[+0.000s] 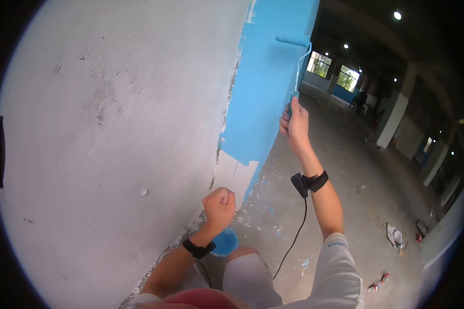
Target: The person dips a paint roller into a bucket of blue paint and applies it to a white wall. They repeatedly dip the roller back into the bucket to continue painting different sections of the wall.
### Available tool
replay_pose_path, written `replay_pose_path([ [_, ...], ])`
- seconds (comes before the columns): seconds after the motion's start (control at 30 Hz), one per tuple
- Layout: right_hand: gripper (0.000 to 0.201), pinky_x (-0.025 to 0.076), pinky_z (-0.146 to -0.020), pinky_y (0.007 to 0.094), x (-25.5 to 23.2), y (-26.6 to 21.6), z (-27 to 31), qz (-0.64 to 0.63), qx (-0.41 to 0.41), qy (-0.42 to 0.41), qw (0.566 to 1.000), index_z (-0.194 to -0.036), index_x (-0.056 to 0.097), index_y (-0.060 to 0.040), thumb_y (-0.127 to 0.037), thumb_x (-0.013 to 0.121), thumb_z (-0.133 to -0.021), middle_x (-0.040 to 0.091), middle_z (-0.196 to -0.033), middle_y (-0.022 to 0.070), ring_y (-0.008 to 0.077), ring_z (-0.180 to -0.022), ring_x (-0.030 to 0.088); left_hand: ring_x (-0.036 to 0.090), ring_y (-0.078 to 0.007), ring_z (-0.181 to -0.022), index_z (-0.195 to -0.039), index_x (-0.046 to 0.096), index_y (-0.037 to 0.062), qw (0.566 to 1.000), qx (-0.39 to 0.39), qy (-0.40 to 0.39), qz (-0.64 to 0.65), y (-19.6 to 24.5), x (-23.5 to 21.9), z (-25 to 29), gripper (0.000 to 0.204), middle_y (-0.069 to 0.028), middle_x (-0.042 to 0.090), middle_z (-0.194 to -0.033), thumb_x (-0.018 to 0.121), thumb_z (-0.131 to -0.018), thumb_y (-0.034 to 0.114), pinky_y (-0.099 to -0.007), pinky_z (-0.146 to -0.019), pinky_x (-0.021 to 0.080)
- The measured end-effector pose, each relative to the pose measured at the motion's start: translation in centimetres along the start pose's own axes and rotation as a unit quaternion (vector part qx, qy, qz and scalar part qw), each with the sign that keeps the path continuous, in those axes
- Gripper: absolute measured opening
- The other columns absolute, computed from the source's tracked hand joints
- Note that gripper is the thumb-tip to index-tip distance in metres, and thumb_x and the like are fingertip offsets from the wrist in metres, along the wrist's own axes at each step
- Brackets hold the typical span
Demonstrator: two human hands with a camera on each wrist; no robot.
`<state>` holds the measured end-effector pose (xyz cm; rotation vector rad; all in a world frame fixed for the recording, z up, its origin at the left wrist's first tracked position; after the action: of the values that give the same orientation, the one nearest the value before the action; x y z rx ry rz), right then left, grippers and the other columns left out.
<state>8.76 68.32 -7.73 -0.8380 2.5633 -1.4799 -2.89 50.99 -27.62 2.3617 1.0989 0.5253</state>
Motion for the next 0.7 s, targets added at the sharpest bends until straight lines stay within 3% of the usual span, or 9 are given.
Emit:
replay_pose_path([
  [0.07,0.041,0.024,-0.039,0.0224,0.8,-2.0,-4.4,-0.014,-0.03,-0.04,0.999,-0.083,0.043,-0.0079,-0.045,0.043,-0.099,0.034,-0.061,-0.0036,0.0056,-0.045,0.03,0.033,-0.0296,-0.045,-0.059,0.032,0.0019,1.0,-0.009,-0.01,-0.02,-0.2,0.0,0.2,0.031,-0.0132,0.034,-0.053,0.059,-0.073,-0.006,-0.0371,-0.043,0.028],
  [0.17,0.042,0.025,-0.039,0.0234,1.7,-3.6,-9.9,-0.002,-0.043,-0.034,0.999,-0.08,0.044,-0.0077,-0.045,0.043,-0.099,0.036,-0.061,-0.0028,0.0071,-0.045,0.031,0.032,-0.0294,-0.045,-0.059,0.032,0.0018,1.0,-0.01,-0.014,-0.026,-0.9,0.1,0.4,0.032,-0.0136,0.034,-0.054,0.059,-0.074,-0.005,-0.0373,-0.043,0.027],
  [0.23,0.045,0.026,-0.039,0.0251,2.1,-3.4,-11.8,0.095,-0.047,0.056,0.993,-0.076,0.043,-0.0072,-0.045,0.041,-0.099,0.038,-0.061,-0.0011,0.0092,-0.044,0.034,0.033,-0.0294,-0.045,-0.059,0.032,0.0018,0.999,-0.021,-0.022,-0.035,-1.0,0.1,0.4,0.031,-0.0137,0.034,-0.053,0.059,-0.074,-0.004,-0.0373,-0.043,0.027],
  [0.27,0.045,0.026,-0.039,0.0251,1.8,-2.5,-11.9,0.095,-0.044,0.059,0.993,-0.076,0.043,-0.0072,-0.045,0.041,-0.099,0.038,-0.061,-0.0011,0.0092,-0.044,0.034,0.033,-0.0293,-0.045,-0.059,0.033,0.0017,0.998,-0.033,-0.029,-0.045,-1.1,0.1,0.5,0.031,-0.0138,0.034,-0.053,0.059,-0.074,-0.004,-0.0373,-0.043,0.028],
  [0.37,0.047,0.029,-0.035,0.0282,1.3,1.1,-9.7,0.152,-0.041,0.099,0.983,-0.074,0.044,-0.0053,-0.044,0.038,-0.1,0.041,-0.056,0.0012,0.0115,-0.04,0.038,0.034,-0.0289,-0.045,-0.058,0.033,0.0018,0.998,-0.048,-0.036,-0.027,-1.2,0.1,0.7,0.031,-0.0137,0.035,-0.053,0.059,-0.073,-0.004,-0.037,-0.043,0.028],
  [0.57,0.049,0.035,-0.037,0.0296,-3.1,14.1,-0.4,0.251,-0.019,0.153,0.956,-0.075,0.048,-0.0029,-0.043,0.037,-0.101,0.046,-0.054,0.0019,0.0122,-0.04,0.044,0.036,-0.029,-0.045,-0.059,0.034,0.0017,0.999,-0.025,-0.028,-0.018,-1.1,-0.3,0.3,0.03,-0.0135,0.036,-0.053,0.059,-0.073,-0.004,-0.0373,-0.044,0.03],
  [0.63,0.049,0.034,-0.037,0.0293,-3.1,16.3,4.3,0.202,0.053,0.152,0.966,-0.073,0.048,-0.0034,-0.042,0.037,-0.101,0.047,-0.053,0.0018,0.0117,-0.04,0.042,0.036,-0.0292,-0.045,-0.059,0.034,0.0017,0.999,-0.029,-0.025,-0.015,-1.2,-0.3,0.1,0.029,-0.0134,0.036,-0.053,0.059,-0.073,-0.004,-0.0374,-0.044,0.03],
  [0.7,0.048,0.033,-0.036,0.0293,-4.1,20.2,8.6,0.23,0.091,0.16,0.956,-0.073,0.048,-0.0037,-0.041,0.038,-0.101,0.045,-0.051,0.0006,0.0116,-0.038,0.041,0.037,-0.0294,-0.045,-0.059,0.034,0.0017,0.999,-0.035,-0.028,-0.013,-1.0,-0.4,0.2,0.029,-0.0133,0.037,-0.053,0.059,-0.073,-0.004,-0.0374,-0.044,0.03],
])
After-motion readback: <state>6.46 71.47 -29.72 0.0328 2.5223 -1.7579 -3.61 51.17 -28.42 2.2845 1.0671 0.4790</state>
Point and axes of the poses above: each hand's wrist, its own z-axis away from the middle knuckle, its own x-axis out of the palm, y = z × x, the point moved 1 cm from there along -z, towards the middle knuckle
